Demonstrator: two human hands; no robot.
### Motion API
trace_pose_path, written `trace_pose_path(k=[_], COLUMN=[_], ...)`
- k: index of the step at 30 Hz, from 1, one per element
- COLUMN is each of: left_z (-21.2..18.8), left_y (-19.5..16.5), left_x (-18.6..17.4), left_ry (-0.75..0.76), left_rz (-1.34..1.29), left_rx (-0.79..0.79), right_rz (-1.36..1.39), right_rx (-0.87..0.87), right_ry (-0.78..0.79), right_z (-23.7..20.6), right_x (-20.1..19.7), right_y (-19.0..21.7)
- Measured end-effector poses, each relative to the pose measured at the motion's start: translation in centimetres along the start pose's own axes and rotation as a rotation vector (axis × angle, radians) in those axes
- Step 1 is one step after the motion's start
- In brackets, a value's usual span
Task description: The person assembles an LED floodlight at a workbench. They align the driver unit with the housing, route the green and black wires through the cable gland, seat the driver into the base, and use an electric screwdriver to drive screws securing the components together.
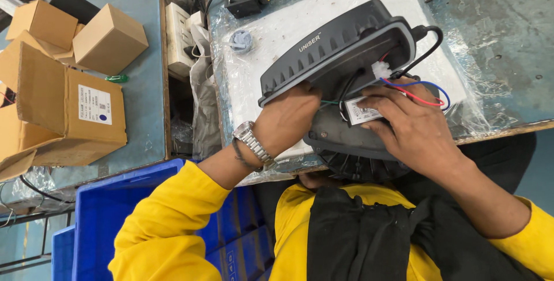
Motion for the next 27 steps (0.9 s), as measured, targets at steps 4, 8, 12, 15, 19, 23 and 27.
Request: trace_pose_path(k=[4, 8, 12, 15, 19, 23, 27], left_z=[0.1, 1.0, 0.9, 0.8, 0.9, 0.3, -3.0], left_y=[-0.2, -1.7, -1.4, -1.8, -1.5, -2.7, -10.2], left_x=[0.7, 0.0, 0.6, 0.3, 0.6, -0.5, -7.5], left_ry=[0.267, 0.255, 0.255, 0.138, 0.175, 0.3, -0.196], left_rz=[-0.084, -0.122, -0.123, -0.042, -0.083, -0.123, -0.233], left_rx=[-0.19, -0.075, -0.105, -0.02, -0.122, -0.275, 0.407], right_rz=[-0.015, -0.025, -0.022, -0.026, -0.006, -0.063, -0.084], right_rx=[-0.029, -0.06, -0.059, -0.042, -0.036, -0.029, -0.037], right_ry=[-0.019, -0.022, -0.006, 0.012, -0.001, -0.03, -0.03], right_z=[0.0, 0.1, 0.3, 0.4, 0.2, -0.3, -0.5], right_x=[0.0, -0.1, -0.2, -0.1, -0.1, 0.0, 0.3], right_y=[0.2, 0.5, 0.7, 0.7, 0.7, 0.3, 0.0])
Point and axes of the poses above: each hand's wrist, its own z-axis towards the middle knuckle, its own x-axis out of the palm, y = z × x, the point moved 7 cm from there along z, towards the middle knuckle, and after that the axes turned 3 degrees about -y, right-handed, at the moved point
